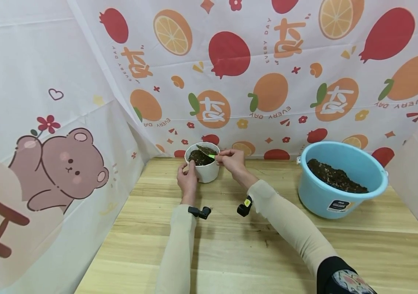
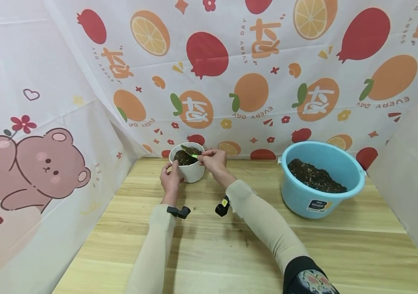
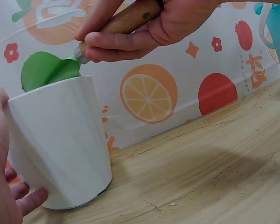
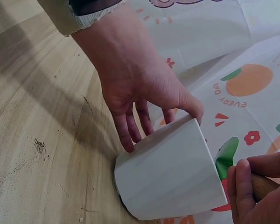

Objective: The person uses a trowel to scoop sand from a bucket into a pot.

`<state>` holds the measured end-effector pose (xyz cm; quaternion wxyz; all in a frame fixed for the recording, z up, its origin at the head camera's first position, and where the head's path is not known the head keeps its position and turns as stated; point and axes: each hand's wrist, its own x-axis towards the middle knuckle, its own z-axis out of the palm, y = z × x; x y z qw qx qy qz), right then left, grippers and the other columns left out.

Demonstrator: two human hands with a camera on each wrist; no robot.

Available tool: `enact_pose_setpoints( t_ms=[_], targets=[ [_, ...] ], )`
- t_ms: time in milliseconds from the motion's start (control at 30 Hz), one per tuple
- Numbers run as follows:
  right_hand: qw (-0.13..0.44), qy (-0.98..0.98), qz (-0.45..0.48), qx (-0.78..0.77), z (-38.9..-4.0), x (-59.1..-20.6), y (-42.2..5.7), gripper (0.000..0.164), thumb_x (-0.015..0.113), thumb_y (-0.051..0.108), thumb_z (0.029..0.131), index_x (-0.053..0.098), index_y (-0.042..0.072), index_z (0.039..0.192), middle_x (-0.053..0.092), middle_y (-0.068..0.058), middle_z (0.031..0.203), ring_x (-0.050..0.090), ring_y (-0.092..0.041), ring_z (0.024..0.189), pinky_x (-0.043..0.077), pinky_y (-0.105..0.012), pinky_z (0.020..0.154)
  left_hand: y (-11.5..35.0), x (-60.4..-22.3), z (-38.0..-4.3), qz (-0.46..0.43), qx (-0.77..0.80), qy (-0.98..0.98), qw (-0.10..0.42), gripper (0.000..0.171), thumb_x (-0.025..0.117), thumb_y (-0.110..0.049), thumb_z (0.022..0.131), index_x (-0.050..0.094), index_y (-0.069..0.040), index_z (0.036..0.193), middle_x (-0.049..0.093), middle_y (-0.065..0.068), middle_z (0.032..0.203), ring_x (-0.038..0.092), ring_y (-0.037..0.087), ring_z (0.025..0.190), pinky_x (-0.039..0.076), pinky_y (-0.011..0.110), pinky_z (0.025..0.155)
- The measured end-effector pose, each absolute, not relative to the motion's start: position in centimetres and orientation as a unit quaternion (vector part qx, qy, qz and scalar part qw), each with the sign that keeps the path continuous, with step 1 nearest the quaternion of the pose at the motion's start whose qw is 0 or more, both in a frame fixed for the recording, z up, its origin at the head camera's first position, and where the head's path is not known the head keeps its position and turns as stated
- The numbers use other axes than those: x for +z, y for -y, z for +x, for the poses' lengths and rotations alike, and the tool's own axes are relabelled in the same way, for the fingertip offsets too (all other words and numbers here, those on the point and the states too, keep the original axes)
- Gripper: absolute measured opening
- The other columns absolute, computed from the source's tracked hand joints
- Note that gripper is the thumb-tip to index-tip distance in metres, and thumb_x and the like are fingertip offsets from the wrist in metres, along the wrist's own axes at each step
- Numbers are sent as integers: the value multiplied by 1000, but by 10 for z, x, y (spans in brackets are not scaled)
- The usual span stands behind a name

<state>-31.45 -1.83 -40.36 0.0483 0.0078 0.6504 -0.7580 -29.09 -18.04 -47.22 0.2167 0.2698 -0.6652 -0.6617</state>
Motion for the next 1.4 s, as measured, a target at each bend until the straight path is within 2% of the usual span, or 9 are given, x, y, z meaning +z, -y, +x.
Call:
enact_pose_setpoints(
  t_ms=[133,333,467,767,933,1167,1400],
  targets=[
    [64,-644,17,-762,-314,-402,17,29,77,-2,85,69,-12,111,67,-15,114,73,-11,70,62,-41,90,181,-472,-291,273,-662,664,216,48,64,-50,94,61,-20,131,59,3,98,55,9,66,51,22,60],
    [99,-605,32,-789,-315,-405,16,40,74,-4,87,62,-16,123,58,-24,142,72,-7,66,62,-22,74,180,-472,-290,276,-664,661,215,48,65,-50,94,61,-19,131,58,4,98,55,10,69,51,21,59],
    [105,-582,41,-805,-318,-407,15,37,73,-4,87,64,-14,122,59,-24,141,73,-8,66,62,-20,71,180,-471,-291,277,-665,660,213,49,65,-50,94,61,-19,131,58,4,99,54,10,71,50,20,60],
    [107,-564,65,-816,-321,-406,14,31,72,2,90,69,-8,120,70,-18,126,75,-10,72,62,-23,76,180,-470,-291,271,-661,666,214,51,64,-53,94,61,-19,132,59,3,98,55,10,71,50,20,60],
    [109,-560,67,-819,-320,-406,14,30,72,3,91,70,-7,119,71,-18,126,76,-11,76,62,-23,77,181,-470,-291,274,-662,665,210,50,63,-51,95,60,-19,134,57,3,100,54,10,73,50,20,61],
    [105,-546,75,-828,-317,-404,13,27,72,5,92,70,-6,117,70,-23,125,75,-12,68,63,-23,76,179,-470,-290,273,-656,665,229,48,64,-49,95,62,-18,131,55,0,92,54,9,69,50,20,59],
    [109,-543,64,-830,-317,-404,12,35,71,3,92,65,-9,125,64,-24,136,75,-11,70,62,-23,77,179,-472,-291,275,-657,663,229,47,65,-47,94,62,-17,130,55,0,90,53,8,68,49,19,58]
  ],
)
